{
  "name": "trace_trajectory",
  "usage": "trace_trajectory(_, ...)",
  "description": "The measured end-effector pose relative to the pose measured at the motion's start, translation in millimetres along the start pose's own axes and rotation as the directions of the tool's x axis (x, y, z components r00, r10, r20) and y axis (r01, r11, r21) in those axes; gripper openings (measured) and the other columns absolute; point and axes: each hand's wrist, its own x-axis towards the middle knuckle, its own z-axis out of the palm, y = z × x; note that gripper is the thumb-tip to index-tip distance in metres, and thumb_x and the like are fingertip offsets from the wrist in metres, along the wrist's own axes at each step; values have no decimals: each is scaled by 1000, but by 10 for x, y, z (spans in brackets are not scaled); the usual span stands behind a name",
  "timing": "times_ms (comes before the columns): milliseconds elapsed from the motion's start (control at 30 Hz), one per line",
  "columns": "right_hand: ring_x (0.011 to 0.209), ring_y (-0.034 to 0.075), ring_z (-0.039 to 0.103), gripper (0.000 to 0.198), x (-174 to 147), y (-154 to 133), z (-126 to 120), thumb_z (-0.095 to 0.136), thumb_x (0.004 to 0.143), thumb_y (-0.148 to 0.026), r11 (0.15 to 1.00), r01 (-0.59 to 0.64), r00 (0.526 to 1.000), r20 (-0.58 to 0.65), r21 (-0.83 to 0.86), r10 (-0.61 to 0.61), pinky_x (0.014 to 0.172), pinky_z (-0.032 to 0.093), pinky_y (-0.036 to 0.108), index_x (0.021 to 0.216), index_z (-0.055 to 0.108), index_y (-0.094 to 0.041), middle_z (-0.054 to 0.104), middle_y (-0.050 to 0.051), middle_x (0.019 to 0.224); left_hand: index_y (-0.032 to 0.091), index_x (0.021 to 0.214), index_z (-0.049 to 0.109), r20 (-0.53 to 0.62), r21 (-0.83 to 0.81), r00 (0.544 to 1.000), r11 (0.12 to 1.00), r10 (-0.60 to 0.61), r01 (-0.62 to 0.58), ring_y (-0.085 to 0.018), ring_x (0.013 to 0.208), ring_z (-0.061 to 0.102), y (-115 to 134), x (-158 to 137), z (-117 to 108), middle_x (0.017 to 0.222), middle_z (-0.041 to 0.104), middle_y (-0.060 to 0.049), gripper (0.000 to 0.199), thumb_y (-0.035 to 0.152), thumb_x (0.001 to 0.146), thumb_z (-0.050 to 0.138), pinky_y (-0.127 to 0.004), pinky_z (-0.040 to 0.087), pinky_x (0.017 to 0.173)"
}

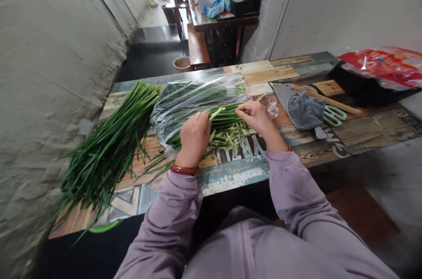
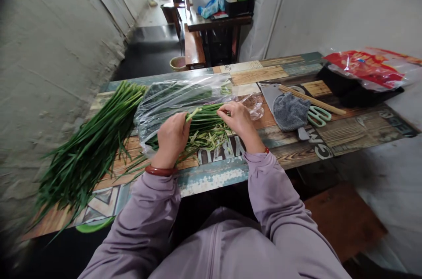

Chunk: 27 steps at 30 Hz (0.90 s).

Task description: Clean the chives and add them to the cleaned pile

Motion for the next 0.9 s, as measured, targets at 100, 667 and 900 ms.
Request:
trace_trajectory(100, 88, 23, 61, 11, -40, -58, -11, 67, 84, -28, 987, 16, 997, 75, -160, -4, 82, 42, 37, 79, 77, -25, 72, 5, 89, 20, 86, 56, 56, -86, 997, 995, -48, 53, -20, 78, 54, -15, 15, 77, 83, 59, -7, 25, 33, 101, 41, -30, 37, 70)
trace_trajectory(667, 94, 25, 60, 17, -46, -138, 2, 58, 93, -29, 987, 78, 995, 76, -143, -68, 84, 41, 39, 87, 73, -23, 72, 7, 98, 20, 88, 61, -52, -350, 990, 931, -128, 102, -19, 86, 56, -49, 54, 51, 87, 62, -5, 30, 36, 101, 40, -32, 44, 81)
trace_trajectory(900, 86, 20, 68, 16, -64, -311, 174, 61, 87, -31, 941, 96, 992, 50, 324, -118, 84, 49, 35, 82, 74, -23, 75, 4, 88, 20, 99, 62, -56, -421, 997, 906, -59, 30, -20, 106, 60, 59, 42, -5, 109, 69, -9, 27, 34, 101, 39, -35, 45, 96)
